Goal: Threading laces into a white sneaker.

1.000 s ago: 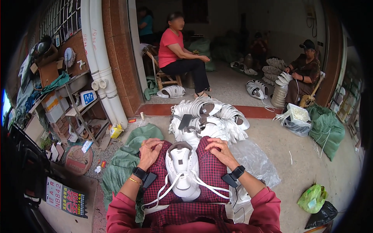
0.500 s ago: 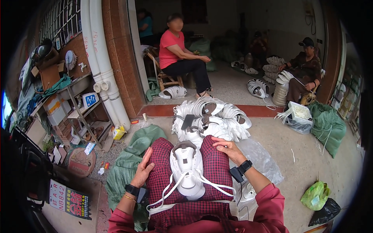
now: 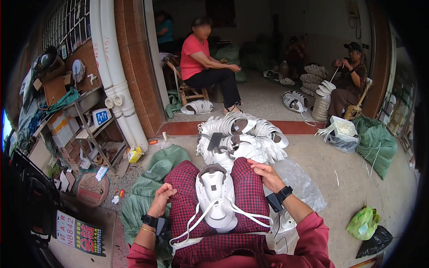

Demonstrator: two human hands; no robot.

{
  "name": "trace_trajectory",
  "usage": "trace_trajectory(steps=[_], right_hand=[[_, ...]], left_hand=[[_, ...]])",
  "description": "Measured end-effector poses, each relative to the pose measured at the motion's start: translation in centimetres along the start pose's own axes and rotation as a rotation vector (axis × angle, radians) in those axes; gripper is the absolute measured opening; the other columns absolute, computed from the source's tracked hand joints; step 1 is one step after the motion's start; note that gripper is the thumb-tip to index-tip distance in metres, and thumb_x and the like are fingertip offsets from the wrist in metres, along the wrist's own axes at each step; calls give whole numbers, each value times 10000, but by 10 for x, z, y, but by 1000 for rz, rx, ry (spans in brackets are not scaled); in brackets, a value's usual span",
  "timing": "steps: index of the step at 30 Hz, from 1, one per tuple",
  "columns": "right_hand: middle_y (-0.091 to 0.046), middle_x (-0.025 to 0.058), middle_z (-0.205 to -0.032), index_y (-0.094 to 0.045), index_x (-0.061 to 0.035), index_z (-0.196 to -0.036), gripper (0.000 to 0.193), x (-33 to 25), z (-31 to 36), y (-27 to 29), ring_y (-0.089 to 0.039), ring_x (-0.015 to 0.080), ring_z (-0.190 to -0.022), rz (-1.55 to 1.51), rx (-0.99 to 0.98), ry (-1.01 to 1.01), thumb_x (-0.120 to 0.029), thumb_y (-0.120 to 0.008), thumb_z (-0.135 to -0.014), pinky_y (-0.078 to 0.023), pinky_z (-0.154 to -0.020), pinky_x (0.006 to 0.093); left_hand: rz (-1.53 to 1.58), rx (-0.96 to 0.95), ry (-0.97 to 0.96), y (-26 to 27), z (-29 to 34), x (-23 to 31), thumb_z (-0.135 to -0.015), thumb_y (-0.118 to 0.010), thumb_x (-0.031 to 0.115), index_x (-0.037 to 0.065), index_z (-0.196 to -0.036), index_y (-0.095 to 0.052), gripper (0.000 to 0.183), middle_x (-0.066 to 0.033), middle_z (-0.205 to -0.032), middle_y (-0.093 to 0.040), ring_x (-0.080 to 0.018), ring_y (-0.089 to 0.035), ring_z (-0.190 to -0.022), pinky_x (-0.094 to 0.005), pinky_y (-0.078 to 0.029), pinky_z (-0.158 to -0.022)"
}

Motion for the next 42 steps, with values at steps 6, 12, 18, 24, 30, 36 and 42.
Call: trace_trajectory(steps=[6, 12, 18, 24, 30, 36, 42], right_hand=[[-501, 108, -1457, -694, -40, -1126, 220, -2, 2, -3, -448, 203, -1336, 44, 16, 40, -152, -629, -948, -317, -1135, 352], [-424, 96, -1509, -577, -84, -1317, 389, -18, 13, -25, -357, 216, -1409, 271, 33, 57, -153, -631, -938, -252, -1166, 336], [-284, 103, -1583, -435, -157, -1446, 650, -26, 15, -41, -243, 263, -1469, 722, -66, 23, -241, -704, -860, -203, -1192, 388], [-299, 145, -1558, -399, -192, -1449, 655, -12, 11, -31, -240, 359, -1436, 893, 16, 146, -324, -640, -855, -190, -1180, 461], [-299, 151, -1549, -379, -199, -1453, 648, -12, 8, -33, -243, 371, -1425, 921, -15, 150, -350, -605, -864, -180, -1178, 467], [-311, 151, -1539, -382, -193, -1451, 641, -12, 9, -32, -250, 349, -1427, 926, -13, 178, -339, -602, -866, -172, -1174, 451], [-311, 155, -1540, -383, -187, -1451, 642, -13, 9, -33, -252, 350, -1426, 923, -14, 193, -335, -603, -866, -172, -1172, 445]], left_hand=[[104, -34, 92, 8, -21, -14, -896, -640, 193, 207, -835, -545, 114, 96, -853, -572, -73, -511, -840, -294, -373, -697], [149, 176, -12, 16, -26, -39, -953, -633, 344, 123, -1265, -573, 387, -21, -1204, -610, -167, -540, -1134, -371, -429, -959], [-240, 85, -171, -12, -4, -22, -856, -743, 427, -23, -1517, -253, 938, -187, -1438, -436, -275, -440, -1322, -361, -306, -1139], [-376, 42, -185, -31, 10, 4, -794, -766, 510, -162, -1482, -87, 1178, -326, -1516, -278, -332, -325, -1419, -358, -259, -1167], [-548, 51, -214, -29, 12, 6, -787, -747, 547, -179, -1471, -98, 1190, -343, -1518, -269, -347, -311, -1428, -359, -258, -1167], [-518, 73, -236, -33, 14, 8, -782, -763, 523, -168, -1476, -114, 1174, -333, -1515, -284, -341, -325, -1420, -359, -267, -1163], [-422, 64, -229, -32, 11, 3, -782, -785, 466, -153, -1486, -109, 1156, -307, -1524, -284, -317, -335, -1414, -353, -274, -1159]])
Point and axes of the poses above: each hand's wrist, its own z-axis away from the middle knuckle, its own y-axis out of the back of the hand, x = y × z, the point moved 8 cm from there along -z, towards the middle knuckle
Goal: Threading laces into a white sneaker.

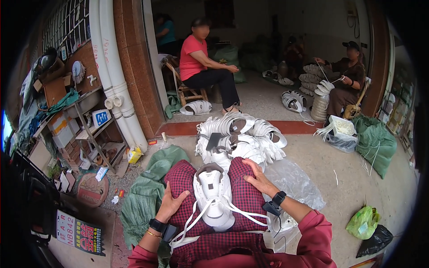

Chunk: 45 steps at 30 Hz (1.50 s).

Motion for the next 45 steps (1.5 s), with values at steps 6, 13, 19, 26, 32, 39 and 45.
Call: trace_trajectory(steps=[6, 13, 19, 26, 32, 39, 45], right_hand=[[-317, 154, -1538, -385, -176, -1451, 642, -2, 1, 1, -255, 339, -1431, -21, 18, -15, -336, -601, -868, -162, -1174, 436], [-308, 152, -1545, -385, -192, -1455, 641, -3, 2, 0, -221, 349, -1451, -22, 2, -19, -342, -600, -870, -163, -1178, 454], [-298, 147, -1555, -389, -200, -1455, 638, -1, 1, -1, -215, 350, -1454, -43, 6, -23, -346, -602, -872, -161, -1182, 458], [-292, 147, -1559, -391, -198, -1452, 633, -2, 3, -1, -222, 352, -1449, -53, 5, -25, -327, -610, -873, -165, -1182, 458], [-294, 144, -1557, -396, -201, -1447, 623, -2, 2, -1, -226, 352, -1445, -59, 13, -29, -323, -612, -874, -176, -1179, 457], [-283, 138, -1562, -400, -217, -1443, 622, -3, 1, 0, -230, 360, -1440, -60, 18, -18, -315, -623, -870, -181, -1178, 465], [-290, 136, -1557, -398, -213, -1444, 629, -3, 3, -1, -234, 360, -1438, -45, 20, -35, -320, -631, -870, -188, -1175, 465]], left_hand=[[37, -3, -5, 0, 0, -1, -788, -789, 440, -141, -1493, -107, 1141, -290, -1529, -285, -306, -335, -1412, -352, -270, -1161], [54, -3, 5, 0, -2, -5, -776, -811, 412, -137, -1496, -94, 1154, -285, -1528, -291, -303, -341, -1408, -347, -275, -1157], [50, 17, 4, 1, -1, -6, -786, -806, 393, -135, -1495, -122, 1118, -278, -1524, -305, -301, -358, -1397, -345, -281, -1154], [29, 34, -6, 1, 2, 0, -787, -807, 388, -133, -1493, -143, 1101, -272, -1511, -332, -292, -371, -1387, -342, -287, -1149], [74, 15, 10, 0, 1, -1, -783, -812, 389, -136, -1492, -139, 1110, -272, -1508, -336, -289, -382, -1380, -341, -306, -1138], [51, 13, -2, 0, 1, 3, -780, -821, 376, -140, -1492, -128, 1119, -273, -1510, -332, -288, -388, -1376, -339, -317, -1131], [93, 19, 12, 0, 1, -7, -772, -830, 375, -139, -1494, -117, 1137, -275, -1520, -315, -287, -372, -1387, -340, -305, -1140]])
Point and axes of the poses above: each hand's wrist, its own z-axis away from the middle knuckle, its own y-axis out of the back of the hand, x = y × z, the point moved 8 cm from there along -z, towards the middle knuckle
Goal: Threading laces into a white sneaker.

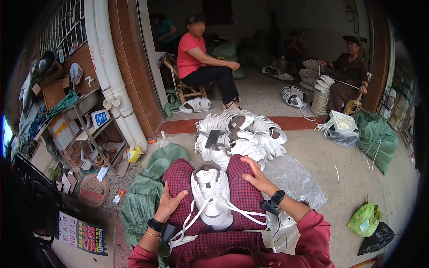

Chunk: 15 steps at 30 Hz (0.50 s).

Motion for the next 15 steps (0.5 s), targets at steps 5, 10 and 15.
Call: trace_trajectory(steps=[5, 10, 15], right_hand=[[-285, 138, -1560, -387, -201, -1456, 634, 2, 2, -1, -232, 358, -1438, -8, -9, 21, -319, -617, -876, -174, -1177, 462], [-283, 144, -1562, -381, -196, -1465, 631, 4, -1, -2, -218, 358, -1444, -5, -7, 10, -325, -592, -885, -169, -1179, 456], [-281, 147, -1562, -386, -193, -1465, 624, 9, -3, -1, -222, 358, -1440, -20, 1, -7, -317, -583, -886, -170, -1177, 456]], left_hand=[[-50, 14, -5, 0, 2, 6, -764, -835, 382, -136, -1496, -113, 1151, -277, -1527, -300, -286, -364, -1393, -342, -304, -1141], [-10, 14, 3, 1, 2, 0, -763, -836, 383, -135, -1497, -106, 1158, -270, -1524, -308, -284, -375, -1385, -339, -310, -1138], [2, 9, 7, -3, 3, 10, -761, -838, 378, -135, -1496, -115, 1152, -269, -1519, -318, -282, -385, -1378, -337, -316, -1134]])
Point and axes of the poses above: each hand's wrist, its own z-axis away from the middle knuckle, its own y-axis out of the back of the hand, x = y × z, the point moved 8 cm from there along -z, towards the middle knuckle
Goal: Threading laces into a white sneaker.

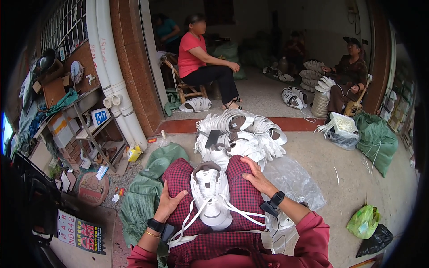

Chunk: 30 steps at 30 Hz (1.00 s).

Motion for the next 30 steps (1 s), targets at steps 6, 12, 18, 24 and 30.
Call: trace_trajectory(steps=[6, 12, 18, 24, 30], right_hand=[[-288, 145, -1559, -390, -192, -1461, 627, 1, 1, -1, -235, 358, -1430, -19, 8, 1, -308, -593, -879, -178, -1177, 461], [-284, 146, -1558, -386, -192, -1462, 625, -6, 3, 0, -237, 362, -1429, 18, 4, 21, -310, -596, -885, -188, -1173, 464], [-280, 152, -1562, -381, -189, -1465, 627, -4, 4, 2, -234, 366, -1434, 6, 8, 13, -313, -598, -889, -186, -1177, 466], [-288, 155, -1561, -373, -178, -1473, 632, -3, 0, 0, -228, 350, -1448, 12, 9, 34, -289, -601, -894, -166, -1180, 446], [-295, 160, -1557, -368, -165, -1473, 634, -7, 1, -1, -230, 328, -1453, 9, -3, 37, -292, -602, -898, -148, -1183, 439]], left_hand=[[-13, 19, -13, 4, -3, -10, -757, -842, 378, -136, -1495, -128, 1148, -272, -1516, -324, -283, -384, -1379, -337, -313, -1135], [-12, 17, -17, 1, 0, -6, -758, -844, 359, -135, -1494, -135, 1136, -270, -1512, -332, -283, -385, -1377, -336, -309, -1137], [12, 14, -12, -1, 2, 3, -762, -846, 342, -133, -1496, -125, 1133, -262, -1503, -343, -270, -405, -1358, -333, -333, -1122], [74, 7, -6, -2, 1, 3, -763, -847, 325, -123, -1503, -113, 1135, -253, -1503, -342, -257, -429, -1336, -324, -364, -1099], [89, 15, -3, 1, -1, -8, -762, -850, 316, -122, -1504, -105, 1139, -249, -1501, -348, -257, -430, -1335, -324, -358, -1103]])
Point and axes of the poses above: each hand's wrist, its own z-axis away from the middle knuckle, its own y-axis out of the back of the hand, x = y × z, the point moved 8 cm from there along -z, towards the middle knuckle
